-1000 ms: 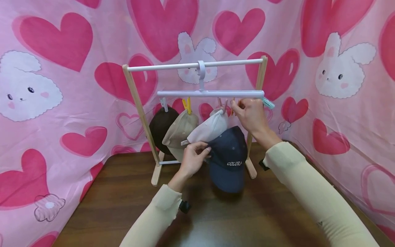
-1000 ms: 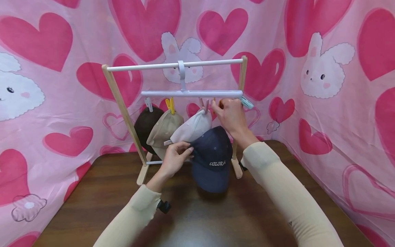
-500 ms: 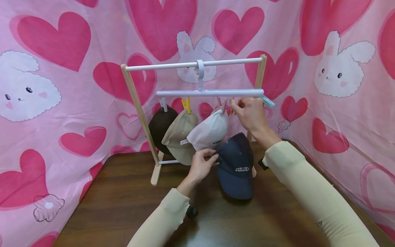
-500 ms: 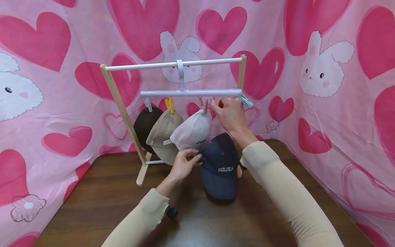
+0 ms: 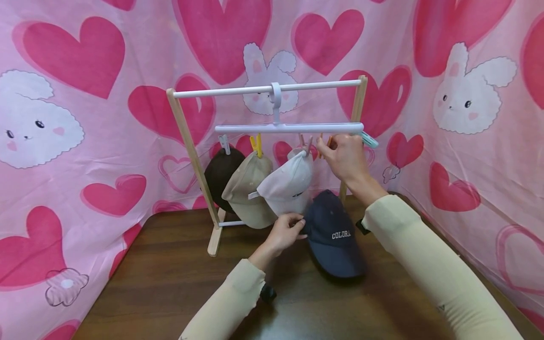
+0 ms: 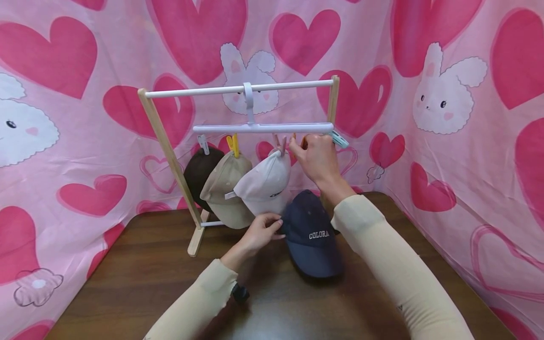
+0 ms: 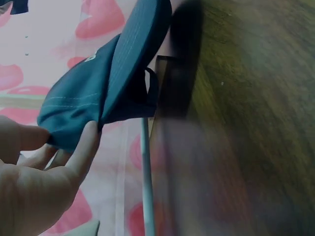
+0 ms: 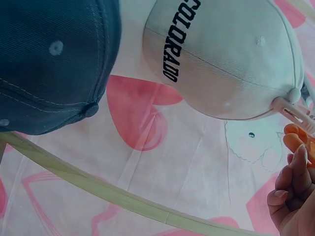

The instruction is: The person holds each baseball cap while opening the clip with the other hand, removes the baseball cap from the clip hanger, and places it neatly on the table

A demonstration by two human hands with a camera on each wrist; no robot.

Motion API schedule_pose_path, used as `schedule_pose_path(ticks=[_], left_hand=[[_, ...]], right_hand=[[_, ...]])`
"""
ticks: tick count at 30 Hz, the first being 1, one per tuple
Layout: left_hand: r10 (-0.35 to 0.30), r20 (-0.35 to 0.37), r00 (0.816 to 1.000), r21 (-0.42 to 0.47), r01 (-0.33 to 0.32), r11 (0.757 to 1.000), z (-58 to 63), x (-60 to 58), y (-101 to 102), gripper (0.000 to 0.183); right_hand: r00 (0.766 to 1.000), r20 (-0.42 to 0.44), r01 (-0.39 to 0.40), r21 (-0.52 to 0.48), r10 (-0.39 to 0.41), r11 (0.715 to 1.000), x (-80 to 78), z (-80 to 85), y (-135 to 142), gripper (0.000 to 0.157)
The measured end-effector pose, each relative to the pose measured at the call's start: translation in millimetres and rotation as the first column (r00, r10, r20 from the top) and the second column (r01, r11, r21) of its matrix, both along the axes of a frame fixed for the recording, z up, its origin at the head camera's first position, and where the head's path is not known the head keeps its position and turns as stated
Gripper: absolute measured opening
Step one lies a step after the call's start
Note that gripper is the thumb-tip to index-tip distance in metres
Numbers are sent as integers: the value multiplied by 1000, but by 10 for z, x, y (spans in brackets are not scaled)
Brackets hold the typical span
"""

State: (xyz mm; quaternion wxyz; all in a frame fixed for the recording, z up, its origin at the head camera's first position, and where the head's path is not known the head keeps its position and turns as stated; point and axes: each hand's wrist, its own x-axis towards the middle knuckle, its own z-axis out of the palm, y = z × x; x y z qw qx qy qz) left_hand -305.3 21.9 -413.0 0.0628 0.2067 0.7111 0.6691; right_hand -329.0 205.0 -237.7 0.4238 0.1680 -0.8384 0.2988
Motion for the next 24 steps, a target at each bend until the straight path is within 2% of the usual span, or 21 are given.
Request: schedule_pose_path(ticks=[6, 11, 14, 24], left_hand=[[-38, 5, 999, -107, 38, 993, -36, 15, 4, 26], [10, -43, 999, -261, -21, 965, -58, 39, 9, 45], [13, -93, 996, -331, -43, 943, -56, 63, -1, 50], [-137, -125, 983, -410, 75, 909, -80, 89, -33, 57]], right_hand=[[1000, 12, 2, -11, -2, 1000, -3, -11, 10, 31], [1000, -20, 23, 2, -23, 1000, -14, -23, 41, 29], [999, -9, 36, 7, -36, 999, 8, -19, 57, 31], [999, 17, 34, -27, -34, 999, 55, -22, 103, 32]])
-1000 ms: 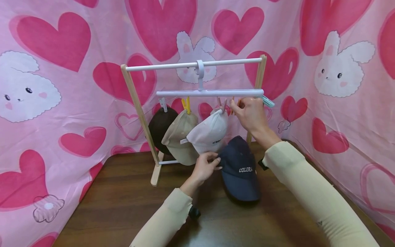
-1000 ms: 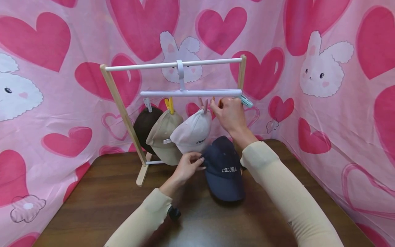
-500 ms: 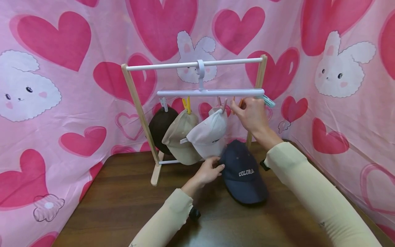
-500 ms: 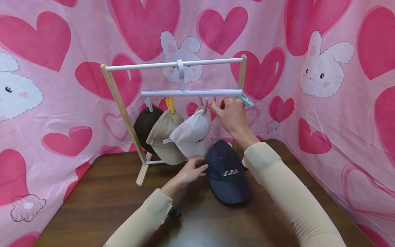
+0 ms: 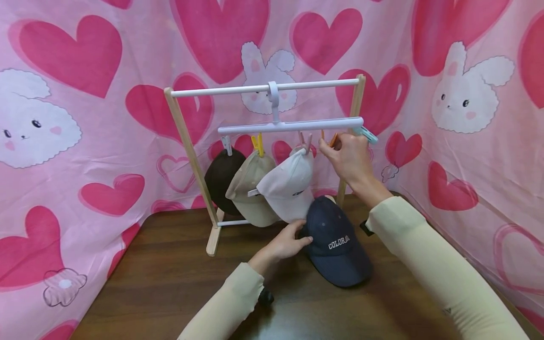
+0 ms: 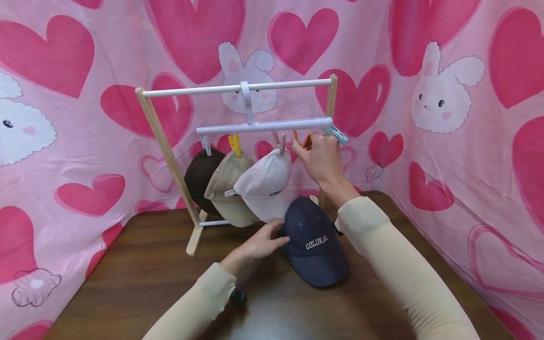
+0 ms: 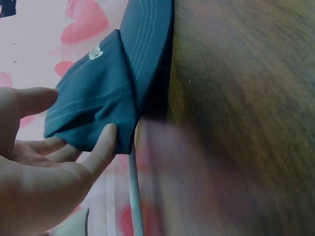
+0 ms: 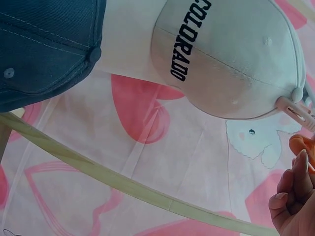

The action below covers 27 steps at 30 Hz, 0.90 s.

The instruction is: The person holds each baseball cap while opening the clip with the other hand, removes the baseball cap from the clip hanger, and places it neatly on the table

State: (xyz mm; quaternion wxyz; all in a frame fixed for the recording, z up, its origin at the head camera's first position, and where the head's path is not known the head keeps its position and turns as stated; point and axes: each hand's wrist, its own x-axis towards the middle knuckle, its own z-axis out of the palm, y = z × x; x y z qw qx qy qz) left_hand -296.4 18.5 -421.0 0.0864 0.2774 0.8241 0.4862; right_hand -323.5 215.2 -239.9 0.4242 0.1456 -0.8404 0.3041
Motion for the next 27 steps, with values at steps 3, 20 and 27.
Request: schedule_pose_path(ticks=[3, 20, 27], left_hand=[[-12, -6, 1000, -17, 11, 1000, -2, -6, -41, 56], [17, -80, 997, 88, -10, 996, 23, -87, -495, 24], [49, -26, 998, 166, -44, 985, 128, -77, -699, 24]], right_hand=[[1000, -7, 3, 1, -3, 1000, 3, 1, -1, 33], [1000, 8, -6, -15, 6, 1000, -15, -31, -1, 33], [1000, 18, -20, -23, 20, 1000, -21, -42, -2, 32]])
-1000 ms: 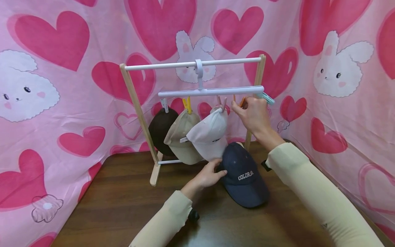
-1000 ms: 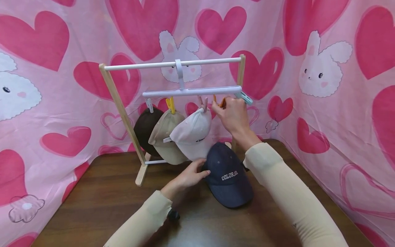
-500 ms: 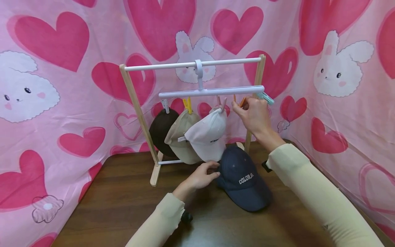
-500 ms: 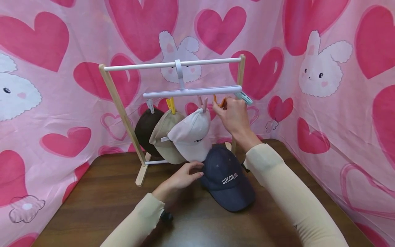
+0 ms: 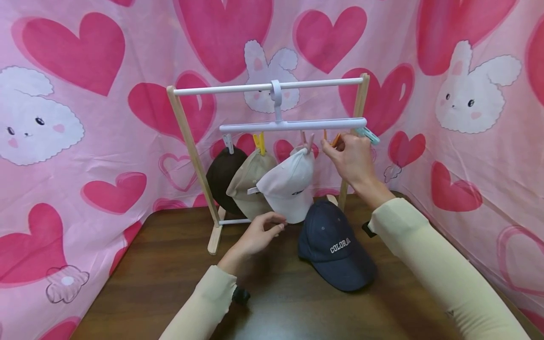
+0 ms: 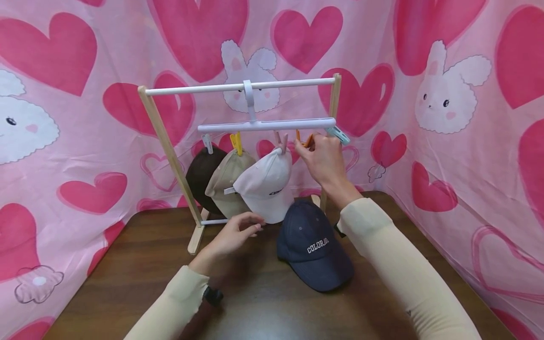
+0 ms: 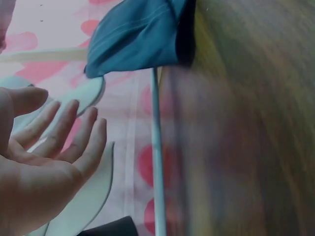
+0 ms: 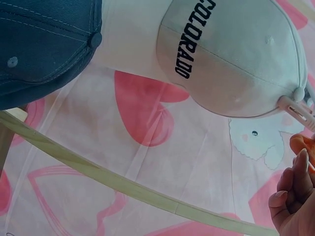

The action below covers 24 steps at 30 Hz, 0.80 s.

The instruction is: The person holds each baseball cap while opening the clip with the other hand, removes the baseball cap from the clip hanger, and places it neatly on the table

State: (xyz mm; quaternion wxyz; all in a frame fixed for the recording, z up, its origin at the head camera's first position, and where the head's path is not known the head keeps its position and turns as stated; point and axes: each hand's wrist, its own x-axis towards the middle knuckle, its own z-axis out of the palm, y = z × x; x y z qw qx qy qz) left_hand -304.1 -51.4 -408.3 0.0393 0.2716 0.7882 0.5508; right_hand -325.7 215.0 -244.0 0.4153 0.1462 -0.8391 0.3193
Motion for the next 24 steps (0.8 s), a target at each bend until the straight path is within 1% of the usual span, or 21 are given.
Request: schedule_pose_path(ticks=[2, 5, 7, 8, 11, 14, 16, 17, 18, 19, 20, 21, 24], left_hand=[[12, -15, 1000, 36, -11, 999, 36, 4, -47, 24], [61, -53, 997, 127, -54, 991, 101, 21, -106, 23], [122, -93, 988, 212, -100, 972, 157, 38, -134, 20], [159, -111, 981, 262, -125, 957, 185, 39, -143, 18], [274, -164, 948, 405, -189, 894, 293, 49, -165, 14], [376, -197, 905, 513, -232, 826, 403, 38, -197, 13], [431, -221, 875, 544, -257, 799, 471, 35, -235, 13], [451, -234, 861, 549, -266, 792, 496, 30, -256, 14], [468, -244, 849, 549, -278, 789, 521, 30, -276, 15], [478, -254, 840, 539, -287, 792, 571, 59, -284, 15], [481, -265, 836, 527, -292, 798, 587, 54, -300, 17], [473, -273, 838, 512, -290, 808, 602, 50, -307, 19], [421, -283, 862, 459, -263, 848, 630, 29, -314, 28]], right_hand=[[1000, 0, -1, -2, 1, 1000, 2, 3, 1, 32], [1000, 6, -1, -2, 1, 1000, 6, 8, -1, 32], [1000, 10, -3, -3, 3, 1000, 9, 11, -3, 32], [1000, 11, -5, -5, 5, 1000, 11, 12, -4, 32], [1000, 5, -5, -12, 5, 1000, 16, 17, -2, 33], [1000, -1, -4, -15, 4, 1000, 20, 19, 1, 33], [1000, 2, -4, -13, 4, 1000, 21, 19, 2, 33], [1000, 5, -6, -12, 6, 1000, 23, 17, 3, 34], [1000, 8, -5, -10, 5, 1000, 22, 16, 3, 34], [1000, 10, -3, -8, 3, 1000, 21, 14, 3, 34], [1000, 13, -2, -7, 2, 1000, 21, 13, 4, 35], [1000, 14, -1, -8, 1, 1000, 22, 13, 5, 35], [1000, 15, 5, -7, -5, 1000, 18, 9, 6, 35]])
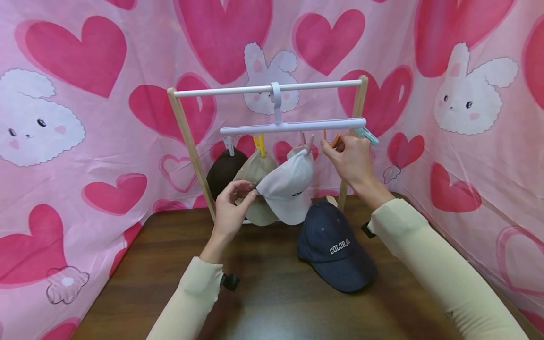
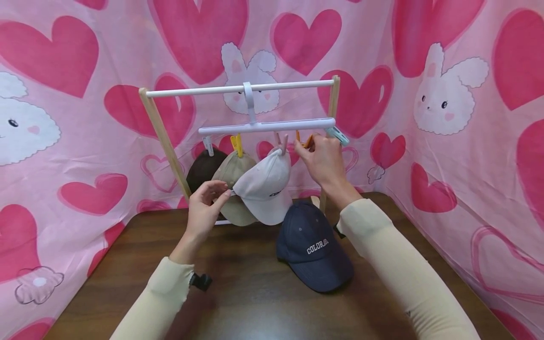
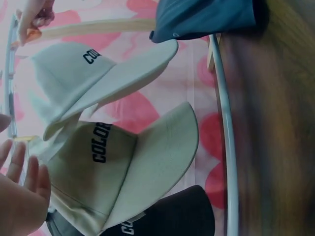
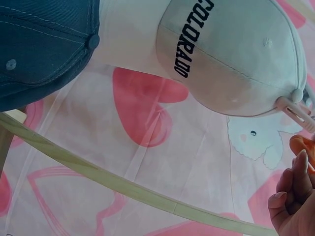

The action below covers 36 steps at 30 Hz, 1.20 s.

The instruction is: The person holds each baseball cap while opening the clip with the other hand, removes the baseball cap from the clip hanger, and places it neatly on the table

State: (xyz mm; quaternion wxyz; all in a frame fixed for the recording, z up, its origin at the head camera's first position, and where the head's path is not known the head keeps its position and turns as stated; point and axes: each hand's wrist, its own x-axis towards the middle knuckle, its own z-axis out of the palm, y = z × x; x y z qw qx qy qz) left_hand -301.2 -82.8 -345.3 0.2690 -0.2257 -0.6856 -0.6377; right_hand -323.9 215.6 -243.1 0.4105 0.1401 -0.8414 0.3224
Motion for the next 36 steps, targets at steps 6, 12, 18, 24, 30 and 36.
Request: schedule_pose_path(ticks=[6, 12, 18, 24, 30, 36], left_hand=[[-78, 70, 995, -162, 88, 983, 4, -86, 38, 50], [-41, 131, 991, -242, 72, 968, 3, -123, 113, 43], [0, 113, 994, -216, 25, 976, -56, -160, 117, 29], [-1, 138, 990, -171, 25, 985, -86, -182, 102, 26], [-35, 138, 990, -154, 57, 986, -97, -170, 102, 26], [-21, 139, 990, -161, 44, 986, -93, -181, 114, 28]], right_hand=[[1000, 0, 1, -6, -1, 1000, -15, -9, -6, 36], [1000, -3, -4, -9, 4, 1000, -6, -15, -13, 40], [1000, -5, -13, -15, 13, 1000, 2, -22, -16, 40], [999, 29, -22, -16, 22, 1000, 4, -35, -44, 44], [999, 45, -9, 5, 9, 1000, 14, -67, -82, 48], [991, 55, -125, 3, 125, 992, 10, -56, -130, 51]])
